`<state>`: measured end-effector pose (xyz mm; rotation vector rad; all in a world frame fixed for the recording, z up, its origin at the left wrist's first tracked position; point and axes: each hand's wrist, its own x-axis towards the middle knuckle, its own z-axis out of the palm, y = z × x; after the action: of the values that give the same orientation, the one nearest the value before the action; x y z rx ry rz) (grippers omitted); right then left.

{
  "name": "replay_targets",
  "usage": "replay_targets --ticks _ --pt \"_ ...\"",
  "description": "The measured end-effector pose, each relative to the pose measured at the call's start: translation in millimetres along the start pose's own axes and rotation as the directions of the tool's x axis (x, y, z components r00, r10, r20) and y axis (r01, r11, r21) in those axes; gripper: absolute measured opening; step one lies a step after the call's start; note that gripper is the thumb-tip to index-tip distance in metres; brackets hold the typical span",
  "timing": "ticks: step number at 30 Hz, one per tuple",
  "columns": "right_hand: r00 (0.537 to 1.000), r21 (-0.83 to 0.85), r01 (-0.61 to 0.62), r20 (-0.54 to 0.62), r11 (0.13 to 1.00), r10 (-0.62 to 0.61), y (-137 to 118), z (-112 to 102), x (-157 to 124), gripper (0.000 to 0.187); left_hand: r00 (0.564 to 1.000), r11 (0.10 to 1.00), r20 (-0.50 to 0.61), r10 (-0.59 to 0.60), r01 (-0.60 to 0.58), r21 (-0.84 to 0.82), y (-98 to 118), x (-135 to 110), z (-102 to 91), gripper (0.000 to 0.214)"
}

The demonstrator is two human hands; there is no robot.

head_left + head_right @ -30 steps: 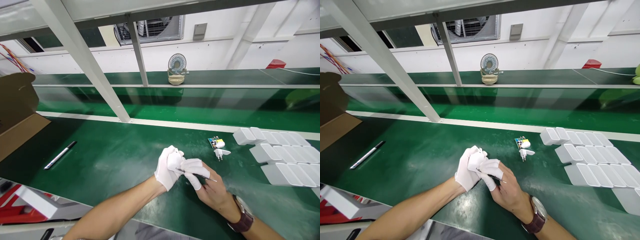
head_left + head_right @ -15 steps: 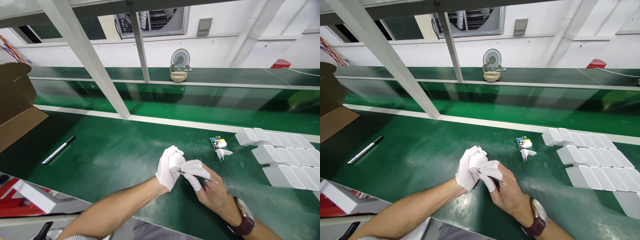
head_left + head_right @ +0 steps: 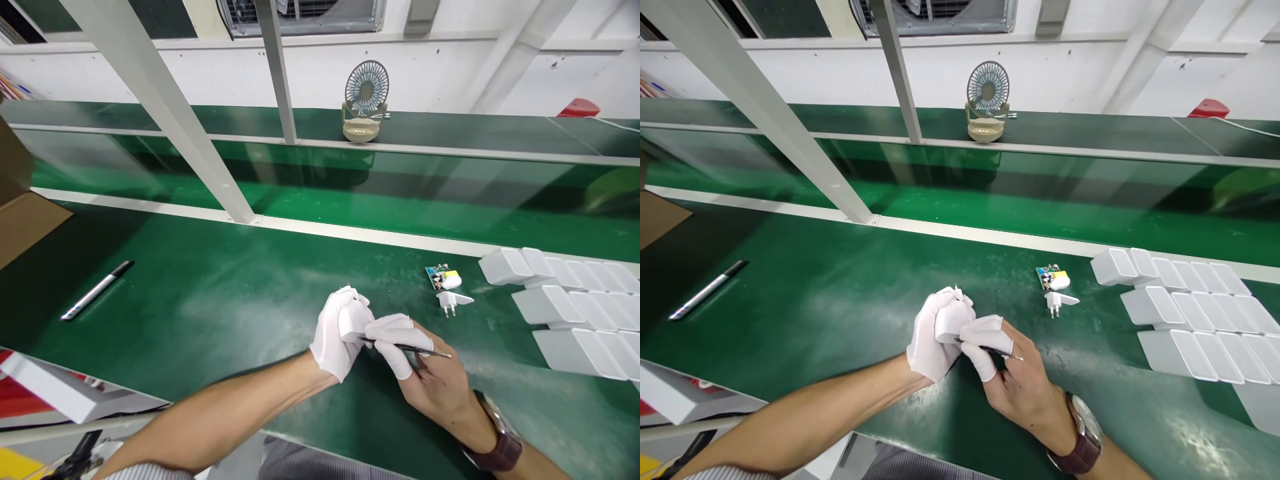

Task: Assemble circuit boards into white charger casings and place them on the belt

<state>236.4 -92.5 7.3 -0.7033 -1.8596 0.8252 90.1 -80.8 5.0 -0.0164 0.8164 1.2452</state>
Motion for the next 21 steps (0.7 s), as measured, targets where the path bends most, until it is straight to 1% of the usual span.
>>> replay_targets --ticks 3,6,12,17,21 --pt "0.999 0.022 0.036 -0.029 0.999 -0.036 0.6 0.2 -3.0 0.041 1.000 1.000 -0.020 0.003 -0.003 0.021 2.1 -2.0 3.8 0.026" --pt "0.998 0.034 0.035 -0.047 0.999 -0.033 1.3 0.3 -4.3 0.042 1.000 1.000 -0.029 0.010 -0.009 0.025 3.0 -3.4 5.0 0.026" --pt "0.999 0.025 0.027 -0.035 0.999 -0.026 3.7 -0.2 -5.3 0.039 0.999 0.999 0.015 -0.045 0.045 0.004 2.5 -1.1 1.2 0.029" --pt "1.000 -0.004 0.017 -0.015 1.000 -0.017 4.0 -0.5 -7.1 0.041 0.997 0.997 0.041 -0.067 0.065 0.052 2.8 -1.5 -0.1 0.034" --pt "1.000 -0.009 -0.005 -0.004 1.000 0.005 3.4 0.1 -7.8 0.039 0.998 0.997 0.046 -0.050 0.048 0.054 1.8 -2.7 -0.7 0.031"
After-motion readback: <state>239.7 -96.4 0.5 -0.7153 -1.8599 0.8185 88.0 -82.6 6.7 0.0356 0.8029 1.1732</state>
